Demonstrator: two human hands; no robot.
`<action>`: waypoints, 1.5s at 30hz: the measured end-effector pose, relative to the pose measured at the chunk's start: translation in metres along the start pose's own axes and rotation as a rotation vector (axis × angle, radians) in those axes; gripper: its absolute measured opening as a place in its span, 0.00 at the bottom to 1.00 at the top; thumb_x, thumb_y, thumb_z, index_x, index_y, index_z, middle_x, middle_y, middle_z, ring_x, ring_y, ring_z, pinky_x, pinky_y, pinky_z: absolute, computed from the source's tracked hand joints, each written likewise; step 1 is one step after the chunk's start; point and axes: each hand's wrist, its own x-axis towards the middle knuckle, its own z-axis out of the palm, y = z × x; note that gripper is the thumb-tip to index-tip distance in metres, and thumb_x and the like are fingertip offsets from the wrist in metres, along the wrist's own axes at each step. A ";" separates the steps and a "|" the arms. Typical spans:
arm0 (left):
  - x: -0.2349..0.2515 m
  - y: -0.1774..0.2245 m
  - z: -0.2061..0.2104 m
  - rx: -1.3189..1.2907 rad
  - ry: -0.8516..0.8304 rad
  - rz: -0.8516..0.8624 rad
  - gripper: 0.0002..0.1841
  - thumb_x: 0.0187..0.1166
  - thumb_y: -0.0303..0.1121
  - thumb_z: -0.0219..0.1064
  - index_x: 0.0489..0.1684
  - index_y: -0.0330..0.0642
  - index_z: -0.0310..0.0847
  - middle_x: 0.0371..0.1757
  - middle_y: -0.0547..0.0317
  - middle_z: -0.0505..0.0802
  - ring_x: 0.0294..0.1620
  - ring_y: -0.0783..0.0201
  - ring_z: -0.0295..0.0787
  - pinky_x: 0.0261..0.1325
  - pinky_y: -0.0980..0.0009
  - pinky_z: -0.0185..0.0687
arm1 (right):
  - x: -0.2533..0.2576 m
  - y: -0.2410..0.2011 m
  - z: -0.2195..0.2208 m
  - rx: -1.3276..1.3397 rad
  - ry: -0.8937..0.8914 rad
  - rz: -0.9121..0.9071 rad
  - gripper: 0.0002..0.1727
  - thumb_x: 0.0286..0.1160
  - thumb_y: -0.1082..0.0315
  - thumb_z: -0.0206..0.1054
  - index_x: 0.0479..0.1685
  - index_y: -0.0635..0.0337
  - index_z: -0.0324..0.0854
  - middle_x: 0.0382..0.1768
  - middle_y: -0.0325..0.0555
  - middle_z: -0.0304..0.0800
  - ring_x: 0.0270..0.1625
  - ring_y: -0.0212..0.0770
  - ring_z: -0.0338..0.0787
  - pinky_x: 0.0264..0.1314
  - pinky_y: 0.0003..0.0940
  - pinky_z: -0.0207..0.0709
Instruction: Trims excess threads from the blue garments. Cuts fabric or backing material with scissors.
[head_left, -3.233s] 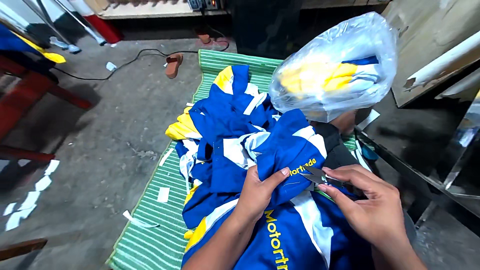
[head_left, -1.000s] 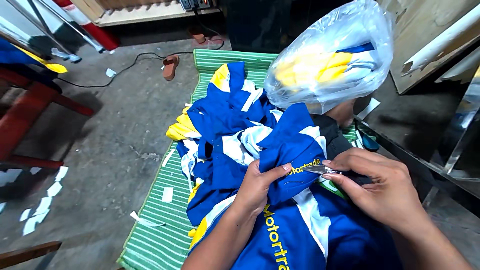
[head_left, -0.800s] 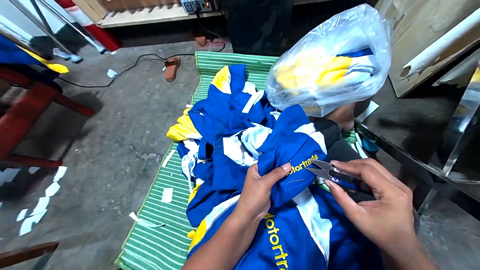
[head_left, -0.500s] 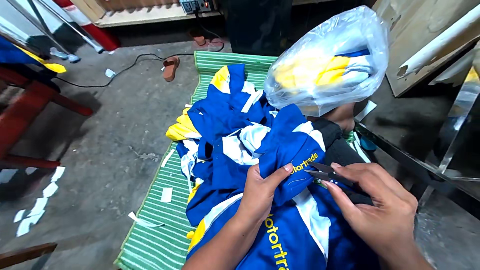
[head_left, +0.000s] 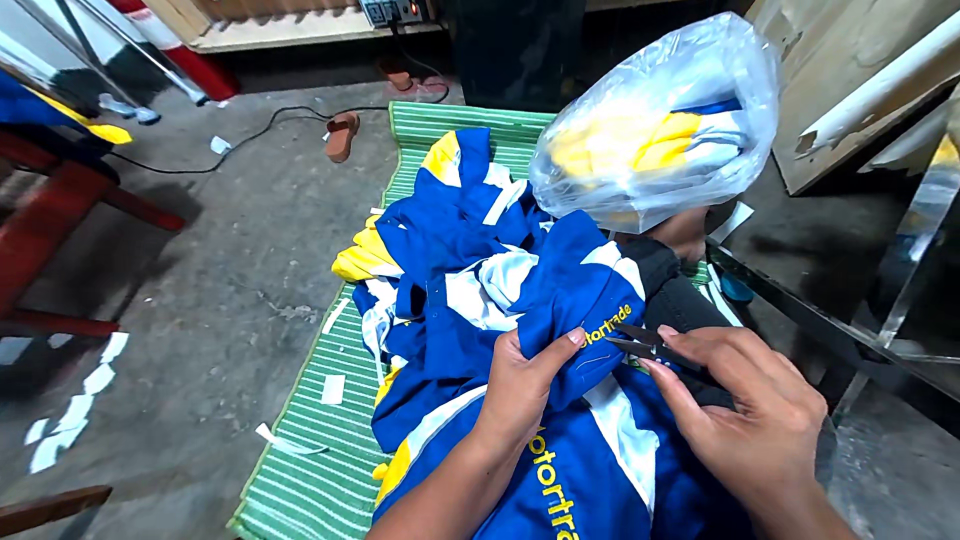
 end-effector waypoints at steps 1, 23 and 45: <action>0.000 0.000 0.000 0.001 0.000 -0.002 0.05 0.74 0.16 0.67 0.39 0.30 0.87 0.37 0.51 0.95 0.41 0.66 0.95 0.54 0.67 0.91 | 0.000 -0.001 0.000 -0.020 0.006 -0.005 0.14 0.77 0.55 0.72 0.48 0.54 0.96 0.43 0.47 0.96 0.43 0.40 0.91 0.42 0.36 0.75; 0.006 -0.002 -0.005 -0.061 0.007 -0.158 0.06 0.77 0.16 0.64 0.46 0.29 0.83 0.40 0.49 0.95 0.43 0.63 0.95 0.56 0.65 0.91 | 0.000 0.015 0.015 0.242 -0.077 0.079 0.14 0.77 0.56 0.73 0.44 0.57 0.96 0.43 0.43 0.96 0.45 0.29 0.91 0.45 0.26 0.80; 0.008 0.000 -0.004 -0.051 0.007 -0.176 0.06 0.75 0.16 0.65 0.43 0.30 0.85 0.38 0.50 0.95 0.41 0.64 0.94 0.54 0.66 0.91 | 0.035 0.030 -0.009 0.121 -0.334 -0.091 0.16 0.80 0.49 0.66 0.44 0.44 0.97 0.44 0.32 0.96 0.44 0.30 0.91 0.44 0.38 0.79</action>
